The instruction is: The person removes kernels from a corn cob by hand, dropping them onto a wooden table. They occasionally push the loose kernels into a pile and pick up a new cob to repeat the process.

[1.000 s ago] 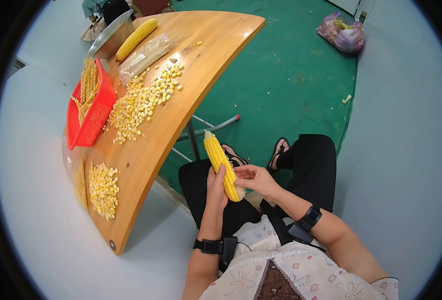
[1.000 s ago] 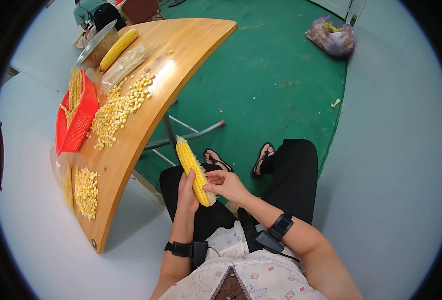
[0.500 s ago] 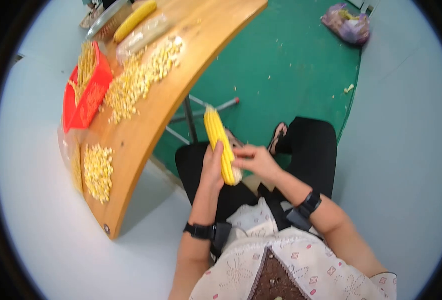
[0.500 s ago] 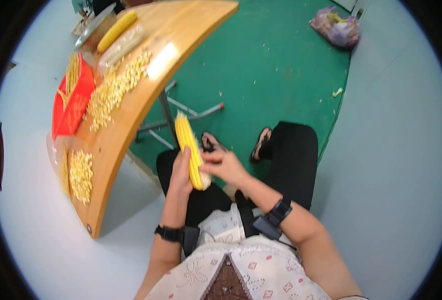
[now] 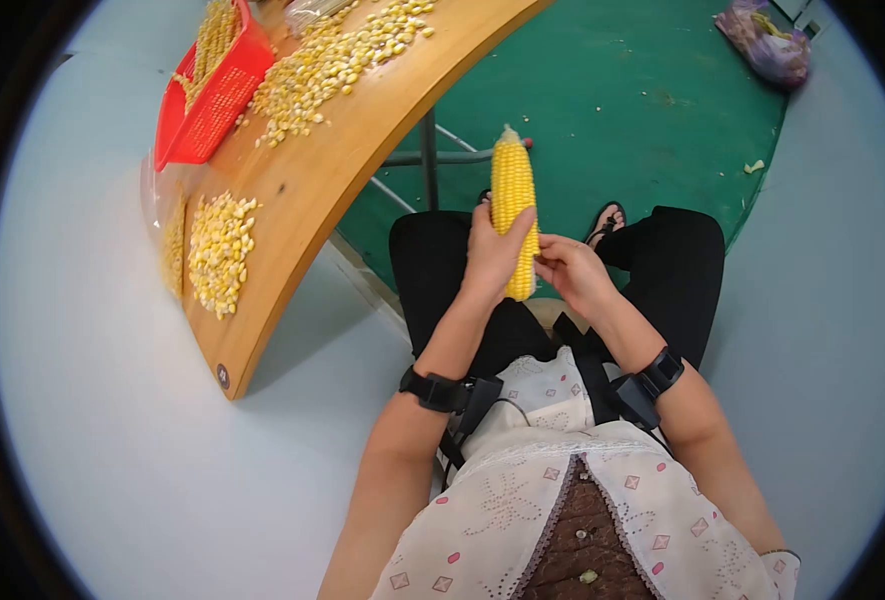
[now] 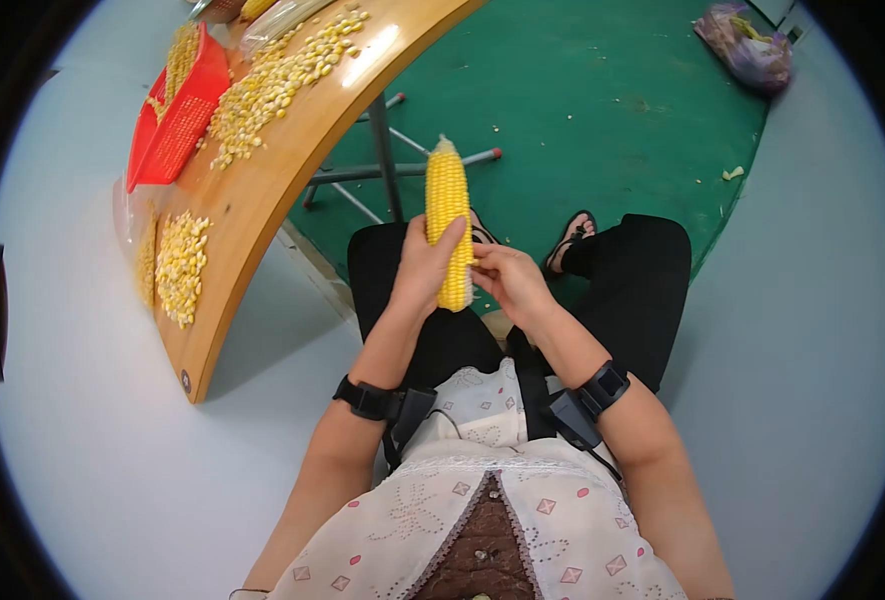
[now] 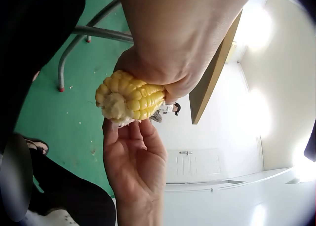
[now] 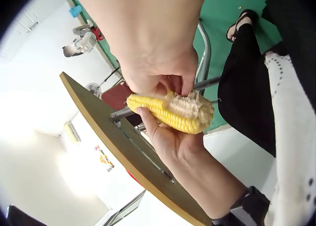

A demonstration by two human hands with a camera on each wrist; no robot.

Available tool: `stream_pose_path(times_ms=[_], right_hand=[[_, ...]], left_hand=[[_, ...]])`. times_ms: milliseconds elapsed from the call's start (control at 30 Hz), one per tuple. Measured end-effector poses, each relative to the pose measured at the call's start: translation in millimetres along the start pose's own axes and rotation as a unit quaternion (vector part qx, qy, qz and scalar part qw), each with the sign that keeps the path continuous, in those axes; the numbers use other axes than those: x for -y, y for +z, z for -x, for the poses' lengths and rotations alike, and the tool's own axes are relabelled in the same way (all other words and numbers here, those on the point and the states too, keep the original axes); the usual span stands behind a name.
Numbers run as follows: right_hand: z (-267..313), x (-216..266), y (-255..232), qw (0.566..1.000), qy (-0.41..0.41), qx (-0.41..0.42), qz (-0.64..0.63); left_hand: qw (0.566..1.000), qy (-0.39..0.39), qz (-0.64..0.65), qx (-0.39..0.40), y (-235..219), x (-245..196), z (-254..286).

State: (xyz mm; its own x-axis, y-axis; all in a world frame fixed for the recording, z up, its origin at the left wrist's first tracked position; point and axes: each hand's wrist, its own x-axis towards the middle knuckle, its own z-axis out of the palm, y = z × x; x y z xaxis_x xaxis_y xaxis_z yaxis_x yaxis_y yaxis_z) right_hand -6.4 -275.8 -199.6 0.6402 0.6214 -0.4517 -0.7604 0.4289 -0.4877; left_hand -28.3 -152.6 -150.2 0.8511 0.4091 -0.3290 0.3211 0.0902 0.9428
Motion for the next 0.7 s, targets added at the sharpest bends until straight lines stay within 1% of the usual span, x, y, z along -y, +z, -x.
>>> stream_pose_path(times_ms=[33,67,167,200,233,267,300,333,367,433,467,500,533,567,600,700], right_hand=[[-4.7,-4.5,-5.1,1.000,0.001,-0.015,-0.020],[-2.0,-1.5,1.5,0.999,0.008,-0.041,-0.034],[3.7,7.2,6.7,0.994,0.039,-0.090,-0.050],[2.3,6.9,4.3,0.993,0.049,-0.108,-0.025],[5.2,10.0,2.6,0.988,0.039,-0.124,0.084],[7.1,15.5,5.9,0.972,0.026,-0.132,0.194],[13.9,17.2,17.2,0.956,-0.020,-0.114,0.270],[20.5,19.1,28.4,0.931,-0.068,-0.104,0.343],[22.0,18.3,39.4,0.899,-0.128,-0.023,0.418],[31.6,21.5,76.9,0.831,-0.128,0.118,0.529],[29.3,14.0,91.1,0.783,-0.185,0.196,0.561],[27.9,5.9,104.4,0.725,-0.241,0.272,0.585],[28.5,-2.2,114.1,0.696,-0.225,0.295,0.615],[28.5,-10.2,121.4,0.665,-0.207,0.317,0.644],[23.9,-19.5,123.5,0.648,-0.257,0.315,0.644],[18.7,-29.4,136.7,0.582,-0.136,0.345,0.724]], left_hand=[[0.999,0.012,-0.033,-0.006,1.3,3.2,-2.1],[0.998,0.024,-0.064,-0.011,2.9,3.8,-3.7],[0.991,0.058,-0.117,-0.026,3.6,1.9,-2.0],[0.982,0.075,-0.168,-0.041,1.6,7.2,-5.2],[0.971,0.094,-0.216,-0.044,-1.8,10.3,-8.9],[0.956,0.116,-0.264,-0.056,-9.0,9.0,-14.9],[0.939,0.132,-0.312,-0.061,-13.0,9.7,-18.3],[0.934,0.122,-0.331,-0.057,-15.8,9.6,-21.1],[0.927,0.111,-0.354,-0.046,-16.9,9.2,-22.0],[0.913,0.087,-0.397,-0.023,-16.4,8.6,-23.7],[0.900,0.123,-0.417,-0.026,-13.3,15.8,-22.2],[0.874,0.155,-0.458,-0.043,-7.0,22.9,-23.6],[0.865,0.173,-0.470,-0.026,-5.1,29.4,-21.1],[0.856,0.191,-0.481,-0.009,-3.7,25.3,-13.9],[0.847,0.200,-0.493,0.000,-3.5,28.4,-12.6],[0.821,0.217,-0.528,0.021,-8.1,41.4,-12.6]])
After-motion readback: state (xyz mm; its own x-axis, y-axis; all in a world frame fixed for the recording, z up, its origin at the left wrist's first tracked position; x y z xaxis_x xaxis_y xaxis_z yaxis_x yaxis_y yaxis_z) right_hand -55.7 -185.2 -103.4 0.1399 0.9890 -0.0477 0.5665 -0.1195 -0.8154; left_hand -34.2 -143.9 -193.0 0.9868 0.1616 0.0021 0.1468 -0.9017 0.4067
